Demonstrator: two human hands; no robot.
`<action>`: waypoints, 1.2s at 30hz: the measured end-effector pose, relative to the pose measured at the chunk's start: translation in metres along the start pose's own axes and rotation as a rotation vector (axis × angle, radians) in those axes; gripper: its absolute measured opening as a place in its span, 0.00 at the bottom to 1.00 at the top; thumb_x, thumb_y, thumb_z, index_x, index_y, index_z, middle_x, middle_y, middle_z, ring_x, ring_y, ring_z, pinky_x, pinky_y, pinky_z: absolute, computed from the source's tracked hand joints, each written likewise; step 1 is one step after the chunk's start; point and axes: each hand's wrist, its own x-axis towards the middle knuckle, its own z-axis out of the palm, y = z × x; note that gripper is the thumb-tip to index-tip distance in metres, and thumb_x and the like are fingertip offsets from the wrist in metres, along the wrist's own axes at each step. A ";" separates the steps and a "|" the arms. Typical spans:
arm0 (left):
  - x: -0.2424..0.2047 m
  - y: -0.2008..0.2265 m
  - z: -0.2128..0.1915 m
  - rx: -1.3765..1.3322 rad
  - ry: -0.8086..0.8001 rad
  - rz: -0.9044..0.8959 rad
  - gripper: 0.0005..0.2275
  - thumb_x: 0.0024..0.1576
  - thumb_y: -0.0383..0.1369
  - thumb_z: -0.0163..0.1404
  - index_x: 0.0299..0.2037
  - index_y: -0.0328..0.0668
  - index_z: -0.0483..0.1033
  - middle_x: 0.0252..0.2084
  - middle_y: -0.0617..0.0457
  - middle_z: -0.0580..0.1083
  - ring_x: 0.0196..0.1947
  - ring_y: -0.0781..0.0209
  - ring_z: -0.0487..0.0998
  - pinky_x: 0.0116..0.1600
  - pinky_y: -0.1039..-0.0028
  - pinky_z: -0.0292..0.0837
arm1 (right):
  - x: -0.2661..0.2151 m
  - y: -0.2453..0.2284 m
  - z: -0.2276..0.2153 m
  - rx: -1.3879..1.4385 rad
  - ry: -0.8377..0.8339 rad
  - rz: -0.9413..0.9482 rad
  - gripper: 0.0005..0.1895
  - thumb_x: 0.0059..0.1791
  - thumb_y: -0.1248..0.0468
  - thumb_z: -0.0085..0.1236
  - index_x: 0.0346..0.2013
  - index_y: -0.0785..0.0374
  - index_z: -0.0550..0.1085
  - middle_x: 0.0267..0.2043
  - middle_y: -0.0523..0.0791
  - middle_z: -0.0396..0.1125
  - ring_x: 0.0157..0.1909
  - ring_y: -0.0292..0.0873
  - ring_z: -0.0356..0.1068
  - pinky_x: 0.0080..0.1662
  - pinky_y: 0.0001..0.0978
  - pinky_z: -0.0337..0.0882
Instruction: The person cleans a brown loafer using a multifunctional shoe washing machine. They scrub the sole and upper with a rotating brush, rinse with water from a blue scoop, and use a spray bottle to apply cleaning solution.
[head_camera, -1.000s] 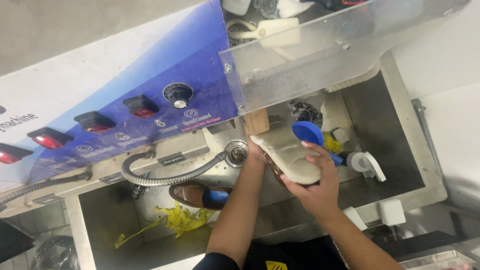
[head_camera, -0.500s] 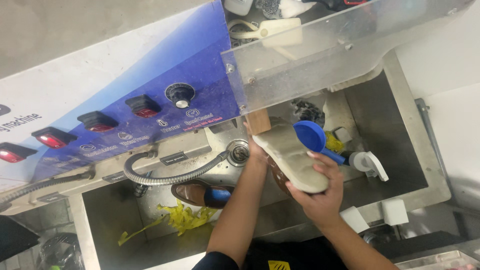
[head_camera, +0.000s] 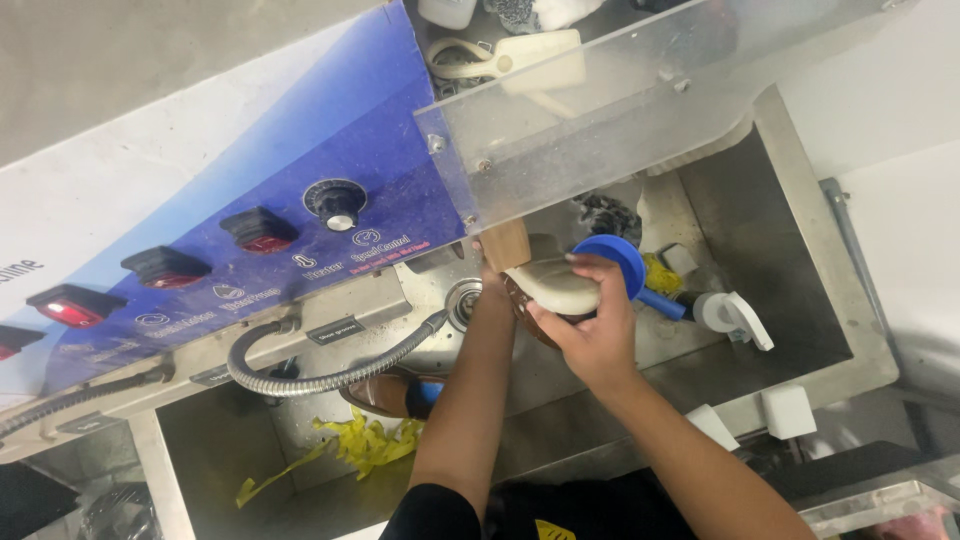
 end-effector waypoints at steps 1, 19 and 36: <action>0.006 0.000 0.001 0.006 -0.035 0.008 0.40 0.55 0.66 0.40 0.62 0.36 0.67 0.53 0.42 0.76 0.49 0.50 0.80 0.52 0.62 0.80 | 0.002 0.000 0.000 0.017 0.007 -0.011 0.31 0.43 0.65 0.73 0.53 0.68 0.64 0.59 0.52 0.65 0.57 0.45 0.69 0.58 0.35 0.71; -0.086 0.002 0.118 0.006 0.305 -0.011 0.36 0.63 0.64 0.33 0.62 0.37 0.68 0.51 0.41 0.75 0.49 0.46 0.79 0.53 0.59 0.79 | -0.087 0.009 -0.067 -0.015 0.010 -0.315 0.40 0.36 0.66 0.75 0.55 0.57 0.59 0.62 0.53 0.62 0.62 0.48 0.68 0.59 0.40 0.73; -0.169 0.025 0.177 0.058 0.109 0.055 0.30 0.60 0.49 0.39 0.65 0.33 0.66 0.60 0.41 0.73 0.60 0.46 0.74 0.65 0.58 0.68 | -0.099 0.055 -0.134 0.376 -0.193 0.330 0.55 0.34 0.69 0.66 0.72 0.58 0.51 0.74 0.56 0.52 0.75 0.51 0.54 0.69 0.46 0.58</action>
